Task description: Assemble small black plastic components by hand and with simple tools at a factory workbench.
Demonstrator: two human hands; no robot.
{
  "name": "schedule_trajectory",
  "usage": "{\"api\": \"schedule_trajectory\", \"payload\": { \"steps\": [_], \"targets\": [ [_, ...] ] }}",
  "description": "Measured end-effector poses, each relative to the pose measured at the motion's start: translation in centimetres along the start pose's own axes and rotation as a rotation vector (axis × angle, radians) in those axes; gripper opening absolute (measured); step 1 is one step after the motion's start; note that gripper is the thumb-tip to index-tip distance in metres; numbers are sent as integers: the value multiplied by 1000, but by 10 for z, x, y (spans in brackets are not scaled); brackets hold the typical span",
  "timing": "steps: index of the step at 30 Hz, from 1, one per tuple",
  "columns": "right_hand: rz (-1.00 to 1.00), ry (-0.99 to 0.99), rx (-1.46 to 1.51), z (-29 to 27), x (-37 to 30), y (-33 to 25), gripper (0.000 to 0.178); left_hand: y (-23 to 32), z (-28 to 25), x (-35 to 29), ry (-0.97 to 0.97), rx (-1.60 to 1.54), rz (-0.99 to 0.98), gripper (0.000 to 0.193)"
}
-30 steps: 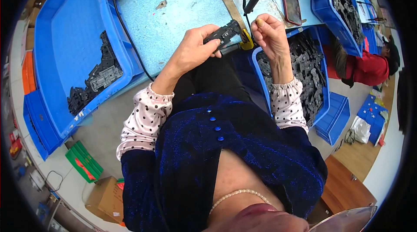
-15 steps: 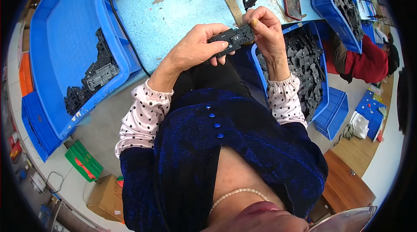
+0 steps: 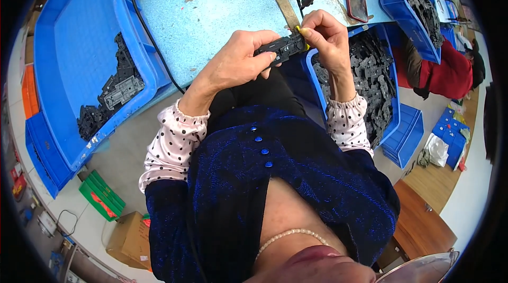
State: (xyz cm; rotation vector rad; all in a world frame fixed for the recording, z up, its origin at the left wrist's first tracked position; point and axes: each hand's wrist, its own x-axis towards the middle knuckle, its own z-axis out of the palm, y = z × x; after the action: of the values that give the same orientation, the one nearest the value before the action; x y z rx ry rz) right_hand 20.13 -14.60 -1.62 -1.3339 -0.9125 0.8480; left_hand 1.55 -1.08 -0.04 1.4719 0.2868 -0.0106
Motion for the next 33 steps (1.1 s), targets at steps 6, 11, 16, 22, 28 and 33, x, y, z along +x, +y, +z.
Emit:
{"api": "schedule_trajectory", "payload": {
  "steps": [6,11,16,22,28,33],
  "targets": [
    [53,27,103,4,-11,-10,10,13,3,-4,85,477,322,21],
    [-49,189,268,22,-4,-9,13,26,-1,-3,204,703,627,23],
    [-171,191,288,27,10,-4,16,42,-12,-6,232,773,613,24],
    [-181,203,290,29,15,-2,15,40,-18,-5,252,755,629,26],
    [-195,192,295,28,18,-1,16,40,-20,-2,251,738,631,26],
    [-192,190,311,28,19,-3,16,40,-20,-1,240,726,617,26]
  ]
}}
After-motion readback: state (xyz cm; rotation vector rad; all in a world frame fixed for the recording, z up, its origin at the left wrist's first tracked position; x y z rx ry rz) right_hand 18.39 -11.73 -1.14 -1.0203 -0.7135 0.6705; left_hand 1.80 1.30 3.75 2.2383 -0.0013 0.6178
